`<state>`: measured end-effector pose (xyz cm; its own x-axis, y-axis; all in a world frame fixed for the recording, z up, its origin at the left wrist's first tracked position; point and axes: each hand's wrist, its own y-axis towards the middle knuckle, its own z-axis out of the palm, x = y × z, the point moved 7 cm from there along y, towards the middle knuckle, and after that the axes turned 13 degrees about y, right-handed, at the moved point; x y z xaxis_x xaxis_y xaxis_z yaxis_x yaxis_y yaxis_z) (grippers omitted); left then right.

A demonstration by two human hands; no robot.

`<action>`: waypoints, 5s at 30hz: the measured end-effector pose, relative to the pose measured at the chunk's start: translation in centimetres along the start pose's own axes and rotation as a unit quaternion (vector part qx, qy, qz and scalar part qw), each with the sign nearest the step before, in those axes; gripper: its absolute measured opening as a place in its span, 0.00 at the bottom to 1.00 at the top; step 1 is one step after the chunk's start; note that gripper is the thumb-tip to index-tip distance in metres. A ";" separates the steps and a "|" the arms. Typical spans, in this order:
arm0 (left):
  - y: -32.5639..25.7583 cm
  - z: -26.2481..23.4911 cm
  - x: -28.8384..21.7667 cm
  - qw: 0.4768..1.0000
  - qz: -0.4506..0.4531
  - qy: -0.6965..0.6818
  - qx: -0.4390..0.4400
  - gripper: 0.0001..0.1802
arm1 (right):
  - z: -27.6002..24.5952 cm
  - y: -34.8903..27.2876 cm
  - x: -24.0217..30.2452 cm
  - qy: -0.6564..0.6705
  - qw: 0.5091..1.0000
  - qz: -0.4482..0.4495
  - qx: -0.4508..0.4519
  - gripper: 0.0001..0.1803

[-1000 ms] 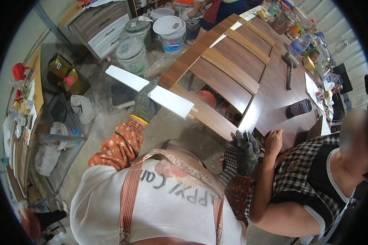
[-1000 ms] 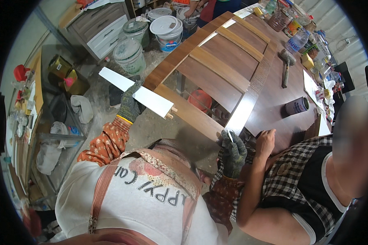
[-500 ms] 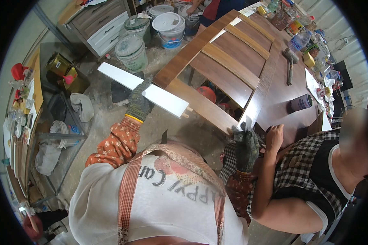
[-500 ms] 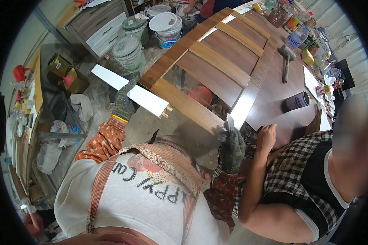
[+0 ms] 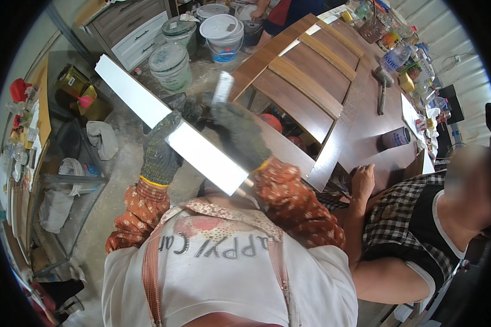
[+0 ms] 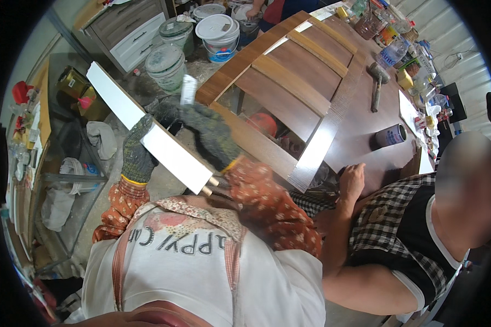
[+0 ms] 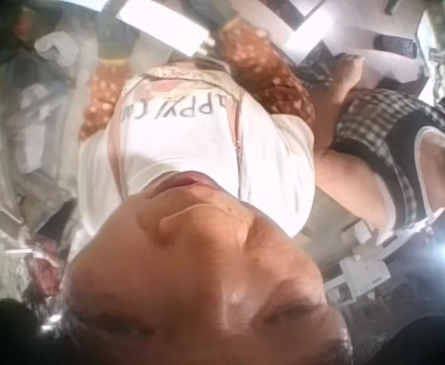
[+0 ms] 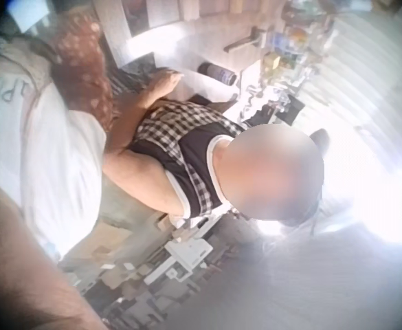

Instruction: The person applies a liquid from a bottle onto white wooden slats, wipes them with a cloth, and then sands them using a sanding block while working at a metal table.

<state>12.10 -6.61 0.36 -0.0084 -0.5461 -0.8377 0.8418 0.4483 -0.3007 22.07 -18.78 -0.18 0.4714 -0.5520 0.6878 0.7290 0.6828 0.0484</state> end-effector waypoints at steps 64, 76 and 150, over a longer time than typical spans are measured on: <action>-0.8 -20.7 -4.0 0.910 0.186 0.354 -0.107 0.19 | -5.1 -7.1 25.7 -0.920 0.377 0.075 -0.074 0.32; -1.3 -24.6 -1.3 0.987 0.077 -0.102 -0.102 0.17 | -35.0 -26.0 24.2 -0.964 0.062 0.226 -0.127 0.24; -1.7 -0.1 -5.4 0.901 0.214 0.363 0.102 0.17 | 8.8 1.2 3.7 -0.394 0.902 -0.092 0.152 0.13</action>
<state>10.70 -4.35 5.35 0.0516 0.2860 -0.9568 0.9329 0.3281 0.1483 20.34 -15.77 8.74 -0.2294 -0.2401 0.9433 0.5318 0.7807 0.3280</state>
